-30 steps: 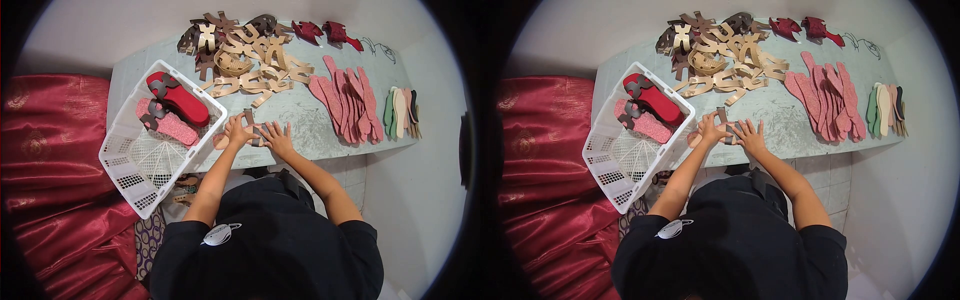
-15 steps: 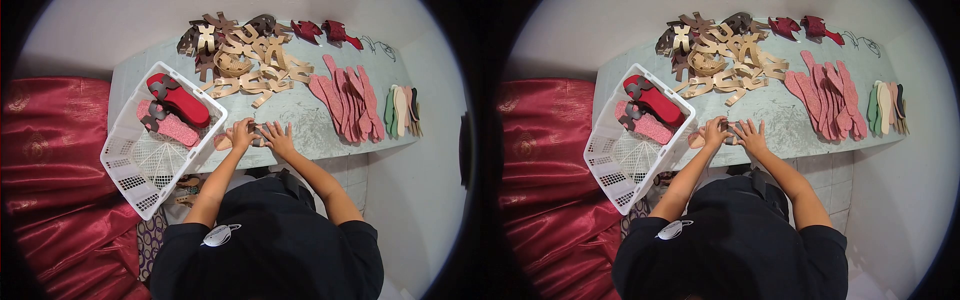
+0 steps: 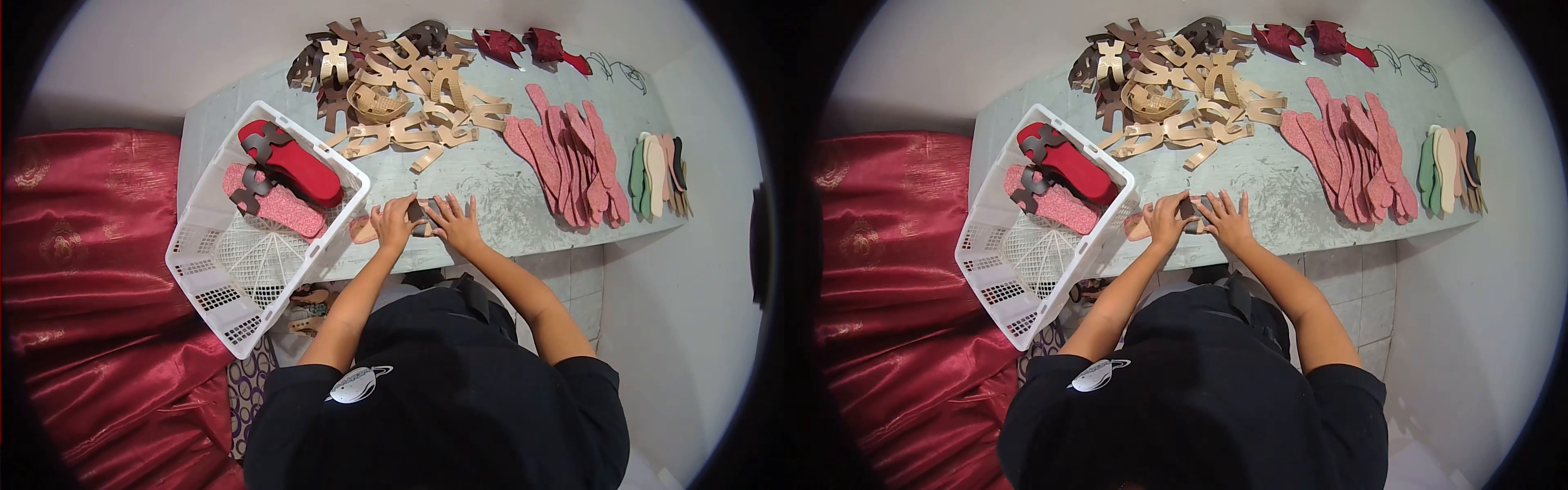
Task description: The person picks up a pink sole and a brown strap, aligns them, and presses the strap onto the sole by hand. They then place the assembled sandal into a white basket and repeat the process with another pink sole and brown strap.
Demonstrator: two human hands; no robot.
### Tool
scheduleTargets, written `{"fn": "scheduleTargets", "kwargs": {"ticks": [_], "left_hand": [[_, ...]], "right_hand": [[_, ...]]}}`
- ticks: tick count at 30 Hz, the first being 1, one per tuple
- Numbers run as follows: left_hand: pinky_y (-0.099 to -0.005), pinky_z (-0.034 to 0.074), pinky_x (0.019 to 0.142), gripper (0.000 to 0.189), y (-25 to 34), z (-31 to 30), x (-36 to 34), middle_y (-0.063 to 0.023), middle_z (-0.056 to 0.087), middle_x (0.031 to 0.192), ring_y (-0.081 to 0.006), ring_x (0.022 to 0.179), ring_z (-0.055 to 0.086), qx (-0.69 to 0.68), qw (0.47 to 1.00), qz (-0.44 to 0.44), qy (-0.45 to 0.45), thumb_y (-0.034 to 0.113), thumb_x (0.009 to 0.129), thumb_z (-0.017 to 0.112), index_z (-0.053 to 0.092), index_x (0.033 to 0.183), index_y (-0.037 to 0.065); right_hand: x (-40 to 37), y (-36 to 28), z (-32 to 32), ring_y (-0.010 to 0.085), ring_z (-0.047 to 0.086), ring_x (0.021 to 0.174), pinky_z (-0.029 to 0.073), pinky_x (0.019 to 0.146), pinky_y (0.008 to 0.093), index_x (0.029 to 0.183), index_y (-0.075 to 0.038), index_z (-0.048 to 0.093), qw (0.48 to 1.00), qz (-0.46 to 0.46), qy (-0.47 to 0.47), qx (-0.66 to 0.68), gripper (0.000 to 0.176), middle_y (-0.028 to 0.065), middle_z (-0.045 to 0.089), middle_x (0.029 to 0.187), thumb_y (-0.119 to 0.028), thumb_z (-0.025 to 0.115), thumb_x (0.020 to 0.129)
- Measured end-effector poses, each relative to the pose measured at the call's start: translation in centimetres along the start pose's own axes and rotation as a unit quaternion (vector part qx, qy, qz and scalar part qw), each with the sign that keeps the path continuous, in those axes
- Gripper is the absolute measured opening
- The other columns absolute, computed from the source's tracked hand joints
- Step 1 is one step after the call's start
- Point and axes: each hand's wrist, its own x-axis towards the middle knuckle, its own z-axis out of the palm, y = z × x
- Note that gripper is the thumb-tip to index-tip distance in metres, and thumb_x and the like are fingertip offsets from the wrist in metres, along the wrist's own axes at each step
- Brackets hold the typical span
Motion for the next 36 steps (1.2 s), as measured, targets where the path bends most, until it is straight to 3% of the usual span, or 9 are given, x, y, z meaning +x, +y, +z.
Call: {"fn": "scheduleTargets", "kwargs": {"ticks": [7, 22, 36], "left_hand": [[-0.0423, 0.027, 0.085, 0.048, -0.5, 0.3, -0.4, 0.0037, 0.06, 0.098, -0.013, 0.095, 0.052, 0.052, 0.996, 0.069, 0.011, 0.03, 0.06, 0.07, 0.057, 0.106, 0.019], [-0.0395, 0.031, 0.081, 0.031, -0.9, 1.2, -1.2, 0.0065, 0.059, 0.101, -0.0108, 0.096, 0.052, 0.112, 0.986, 0.115, 0.042, 0.03, 0.065, 0.065, 0.062, 0.092, 0.015], [-0.0388, 0.031, 0.084, 0.031, -1.4, 1.6, -1.3, 0.0011, 0.055, 0.106, -0.013, 0.102, 0.05, 0.157, 0.969, 0.191, 0.028, 0.029, 0.073, 0.06, 0.058, 0.098, 0.011]], "right_hand": [[0.1, -0.2, -0.4, 0.0211, 0.017, 0.129, 0.008, 0.096, 0.0645, 0.134, -0.032, 0.02, 1.0, -0.004, -0.018, -0.005, 0.065, 0.0004, 0.02, 0.141, -0.048, 0.047, 0.077], [0.2, -0.2, -0.2, 0.0215, 0.016, 0.13, 0.007, 0.097, 0.0635, 0.133, -0.033, 0.023, 1.0, -0.005, -0.006, -0.019, 0.066, -0.0006, 0.021, 0.14, -0.05, 0.048, 0.074], [0.1, -0.2, -0.6, 0.0219, 0.017, 0.129, 0.007, 0.097, 0.0633, 0.134, -0.033, 0.022, 1.0, -0.003, 0.0, -0.017, 0.066, -0.0011, 0.021, 0.14, -0.048, 0.049, 0.076]]}}
